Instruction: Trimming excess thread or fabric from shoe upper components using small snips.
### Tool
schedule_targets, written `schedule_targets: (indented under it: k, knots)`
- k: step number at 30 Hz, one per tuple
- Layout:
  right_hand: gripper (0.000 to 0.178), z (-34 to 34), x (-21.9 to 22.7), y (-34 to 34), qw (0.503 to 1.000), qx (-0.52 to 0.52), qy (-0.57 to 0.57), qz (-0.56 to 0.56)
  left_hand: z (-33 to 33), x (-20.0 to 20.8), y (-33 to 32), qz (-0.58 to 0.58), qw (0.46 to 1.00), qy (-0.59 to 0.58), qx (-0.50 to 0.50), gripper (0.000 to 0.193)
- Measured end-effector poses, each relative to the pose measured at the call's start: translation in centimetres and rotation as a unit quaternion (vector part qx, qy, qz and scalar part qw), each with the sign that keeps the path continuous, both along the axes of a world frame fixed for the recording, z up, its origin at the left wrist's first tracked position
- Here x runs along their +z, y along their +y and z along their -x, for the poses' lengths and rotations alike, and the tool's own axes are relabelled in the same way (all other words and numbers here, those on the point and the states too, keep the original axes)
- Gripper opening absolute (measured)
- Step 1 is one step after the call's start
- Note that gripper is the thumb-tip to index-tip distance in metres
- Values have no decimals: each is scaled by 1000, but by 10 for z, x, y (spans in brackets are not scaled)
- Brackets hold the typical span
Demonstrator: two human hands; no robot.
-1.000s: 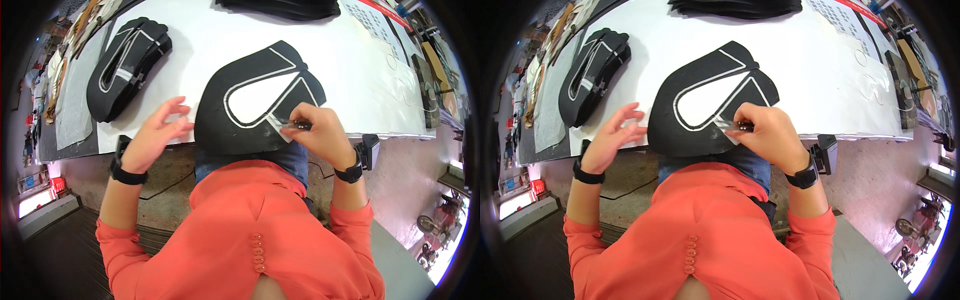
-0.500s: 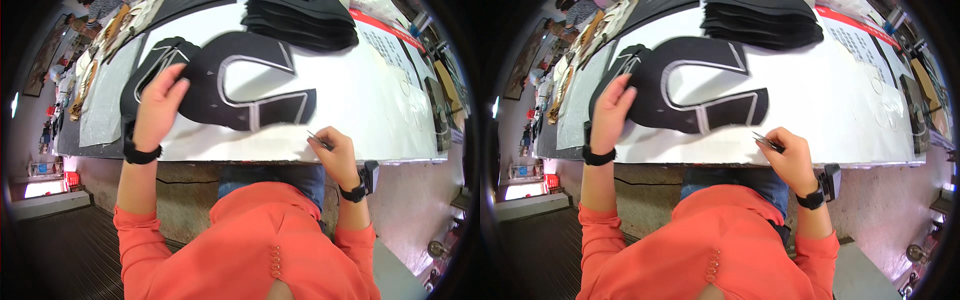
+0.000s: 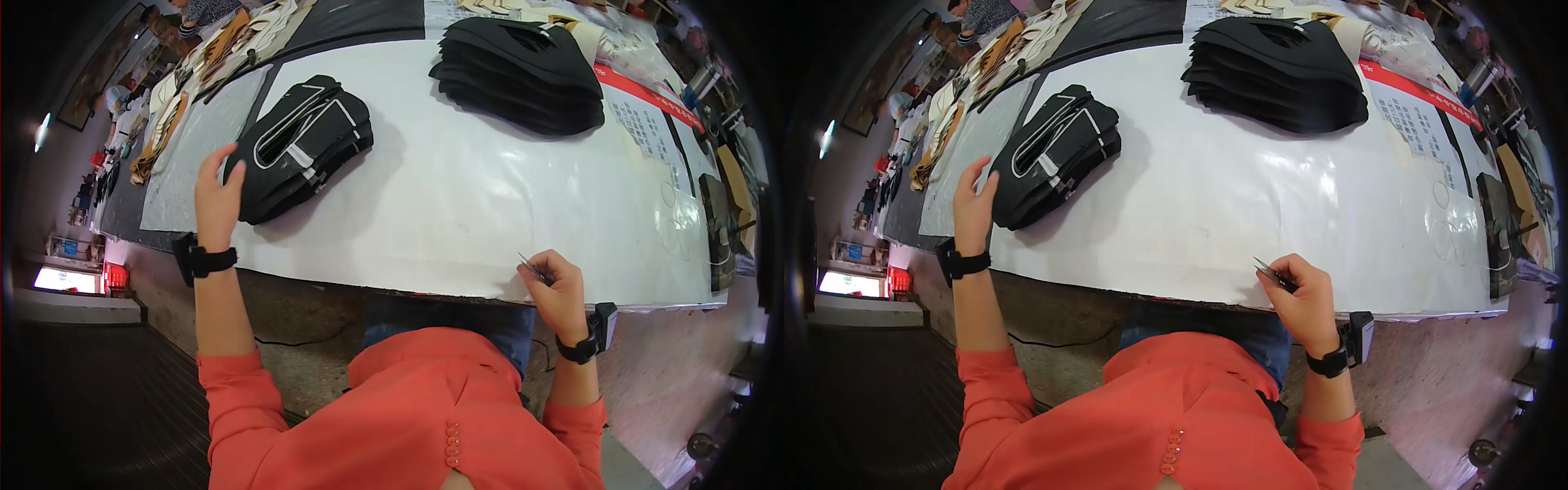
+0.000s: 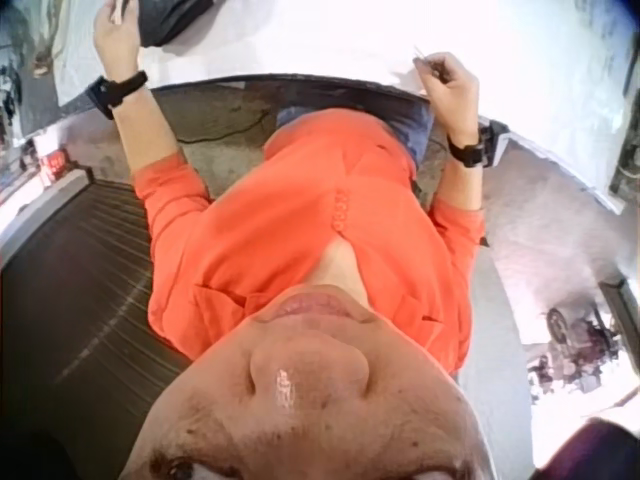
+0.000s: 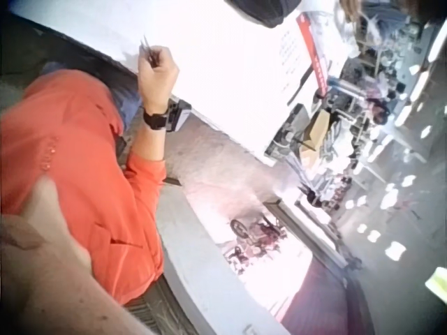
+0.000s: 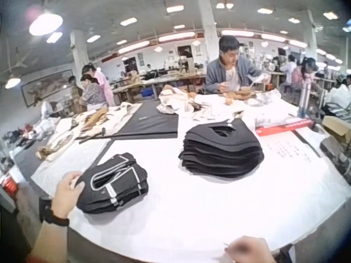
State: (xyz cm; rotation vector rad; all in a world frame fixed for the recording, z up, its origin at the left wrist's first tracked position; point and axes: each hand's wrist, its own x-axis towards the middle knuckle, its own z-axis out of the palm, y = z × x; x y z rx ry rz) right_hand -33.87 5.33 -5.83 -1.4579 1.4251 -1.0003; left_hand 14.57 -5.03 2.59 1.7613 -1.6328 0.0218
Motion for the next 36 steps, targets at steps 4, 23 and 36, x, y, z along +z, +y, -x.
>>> schedule_targets:
  k: [4,23,36]
  knots:
    - [13,1,-2,-1,1000,-17,-6,-11,57,6,-18,20,995,0,-101,26]
    - [9,3,-10,5,997,-14,-72,9,282,-15,-99,96,930,-119,-333,12]
    - [9,8,0,4,996,11,-91,-21,378,-17,-178,130,933,-212,-260,23]
